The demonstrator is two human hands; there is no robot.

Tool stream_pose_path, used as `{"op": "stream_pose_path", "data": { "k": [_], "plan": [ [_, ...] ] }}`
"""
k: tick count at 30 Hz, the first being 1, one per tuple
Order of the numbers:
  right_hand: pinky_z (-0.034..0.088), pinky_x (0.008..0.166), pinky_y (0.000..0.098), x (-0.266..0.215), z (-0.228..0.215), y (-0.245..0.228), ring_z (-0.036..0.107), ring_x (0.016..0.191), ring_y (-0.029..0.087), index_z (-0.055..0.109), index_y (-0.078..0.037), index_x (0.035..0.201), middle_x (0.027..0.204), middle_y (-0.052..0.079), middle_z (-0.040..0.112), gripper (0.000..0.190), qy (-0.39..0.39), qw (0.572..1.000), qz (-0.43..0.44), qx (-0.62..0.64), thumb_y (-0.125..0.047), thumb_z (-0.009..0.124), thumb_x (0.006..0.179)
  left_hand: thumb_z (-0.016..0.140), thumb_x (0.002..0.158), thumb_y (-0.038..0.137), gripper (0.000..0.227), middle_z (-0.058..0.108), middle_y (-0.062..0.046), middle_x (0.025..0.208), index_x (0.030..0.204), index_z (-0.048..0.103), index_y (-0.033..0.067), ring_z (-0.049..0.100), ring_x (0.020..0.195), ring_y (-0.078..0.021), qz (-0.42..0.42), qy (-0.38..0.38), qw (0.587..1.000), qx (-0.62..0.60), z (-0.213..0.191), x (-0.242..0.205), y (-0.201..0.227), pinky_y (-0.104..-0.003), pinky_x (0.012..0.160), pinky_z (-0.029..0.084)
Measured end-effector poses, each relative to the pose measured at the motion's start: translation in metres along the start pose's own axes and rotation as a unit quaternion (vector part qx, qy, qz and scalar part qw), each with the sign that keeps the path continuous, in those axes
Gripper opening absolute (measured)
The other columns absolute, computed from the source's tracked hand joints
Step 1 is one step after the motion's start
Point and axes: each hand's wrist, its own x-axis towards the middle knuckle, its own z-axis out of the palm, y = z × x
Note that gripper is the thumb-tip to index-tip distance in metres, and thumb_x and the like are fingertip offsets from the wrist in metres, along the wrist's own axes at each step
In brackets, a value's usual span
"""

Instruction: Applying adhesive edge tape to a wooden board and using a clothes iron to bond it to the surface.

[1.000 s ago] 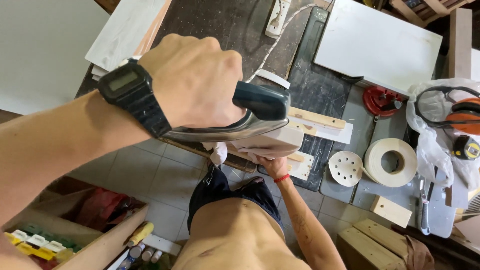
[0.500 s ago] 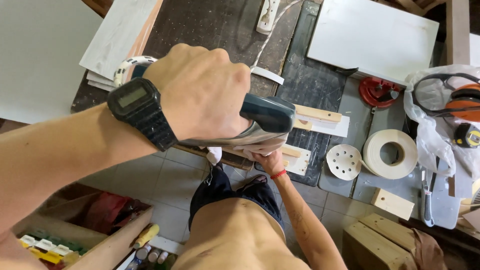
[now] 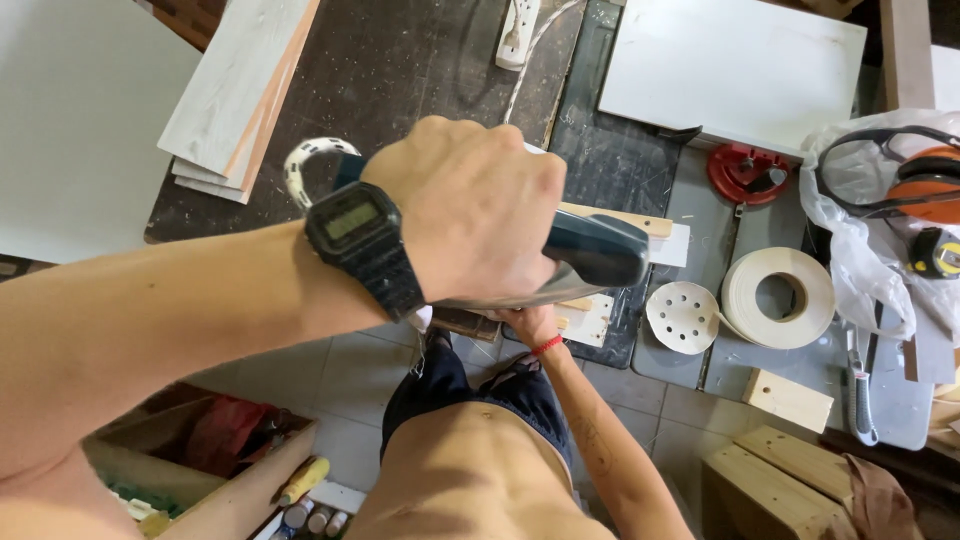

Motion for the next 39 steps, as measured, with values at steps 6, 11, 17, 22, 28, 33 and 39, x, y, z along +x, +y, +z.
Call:
{"op": "stream_pose_path", "data": {
  "k": [6, 11, 17, 22, 28, 33, 39],
  "plan": [
    [0.045, 0.117, 0.0570, -0.007, 0.017, 0.018, 0.048, 0.143, 0.044, 0.042, -0.002, 0.158, 0.157, 0.025, 0.049, 0.094, -0.007, 0.990, -0.077, -0.116, -0.056, 0.075, 0.088, 0.065, 0.100, 0.041, 0.032, 0.066, -0.001, 0.071, 0.081, 0.061, 0.0155, 0.063, 0.059, -0.0222, 0.036, -0.015, 0.999, -0.019, -0.008, 0.008, 0.028, -0.044, 0.057, 0.056],
    [0.046, 0.116, 0.0606, -0.010, 0.025, 0.022, 0.050, 0.142, 0.046, 0.051, 0.000, 0.152, 0.155, 0.027, 0.052, 0.070, -0.014, 0.928, -0.172, -0.331, -0.038, 0.062, 0.094, 0.066, 0.091, 0.035, 0.023, 0.074, -0.006, 0.078, 0.081, 0.070, 0.0151, 0.073, 0.067, -0.0293, 0.082, 0.020, 0.996, -0.018, -0.003, 0.018, 0.048, -0.049, 0.062, 0.059],
    [0.048, 0.115, 0.0642, -0.014, 0.039, 0.036, 0.052, 0.140, 0.048, 0.060, 0.001, 0.147, 0.152, 0.029, 0.055, 0.052, -0.023, 0.809, -0.252, -0.531, -0.021, 0.050, 0.101, 0.063, 0.088, 0.029, 0.019, 0.068, -0.002, 0.070, 0.074, 0.064, 0.0164, 0.066, 0.059, -0.0241, 0.091, 0.034, 0.995, -0.019, 0.002, 0.021, 0.047, -0.044, 0.057, 0.056],
    [0.056, 0.095, 0.0482, -0.014, 0.051, 0.072, 0.069, 0.110, 0.032, 0.077, -0.031, 0.120, 0.124, 0.004, 0.074, 0.022, -0.021, 0.902, -0.263, -0.341, -0.036, 0.064, 0.103, 0.063, 0.089, 0.034, 0.021, 0.072, -0.005, 0.076, 0.082, 0.068, 0.0157, 0.070, 0.064, -0.0281, 0.081, 0.020, 0.996, -0.035, -0.002, 0.013, 0.030, -0.048, 0.063, 0.058],
    [0.057, 0.104, 0.0496, -0.017, 0.030, 0.060, 0.062, 0.127, 0.033, 0.062, -0.022, 0.145, 0.144, 0.008, 0.063, 0.045, 0.039, 0.857, -0.278, -0.432, -0.044, 0.056, 0.107, 0.062, 0.092, 0.033, 0.020, 0.074, -0.007, 0.083, 0.087, 0.070, 0.0153, 0.072, 0.070, -0.0284, 0.089, 0.002, 0.995, -0.044, -0.004, 0.002, 0.011, -0.049, 0.065, 0.059],
    [0.049, 0.108, 0.0525, 0.001, -0.022, -0.013, 0.061, 0.127, 0.044, 0.068, -0.005, 0.133, 0.138, 0.023, 0.068, 0.067, -0.006, 1.000, 0.020, -0.013, -0.047, 0.082, 0.084, 0.055, 0.096, 0.027, 0.021, 0.071, -0.004, 0.077, 0.084, 0.067, 0.0142, 0.068, 0.064, -0.0223, 0.060, -0.021, 0.996, -0.058, -0.007, -0.012, -0.021, -0.044, 0.064, 0.059],
    [0.051, 0.106, 0.0525, 0.008, -0.040, -0.032, 0.064, 0.125, 0.039, 0.066, -0.005, 0.136, 0.132, 0.018, 0.072, 0.072, -0.003, 0.999, 0.002, 0.034, -0.053, 0.080, 0.083, 0.063, 0.099, 0.045, 0.034, 0.074, -0.006, 0.084, 0.093, 0.071, 0.0127, 0.073, 0.070, -0.0277, 0.023, -0.021, 0.998, -0.046, -0.001, -0.027, -0.067, -0.050, 0.070, 0.060]
  ]
}}
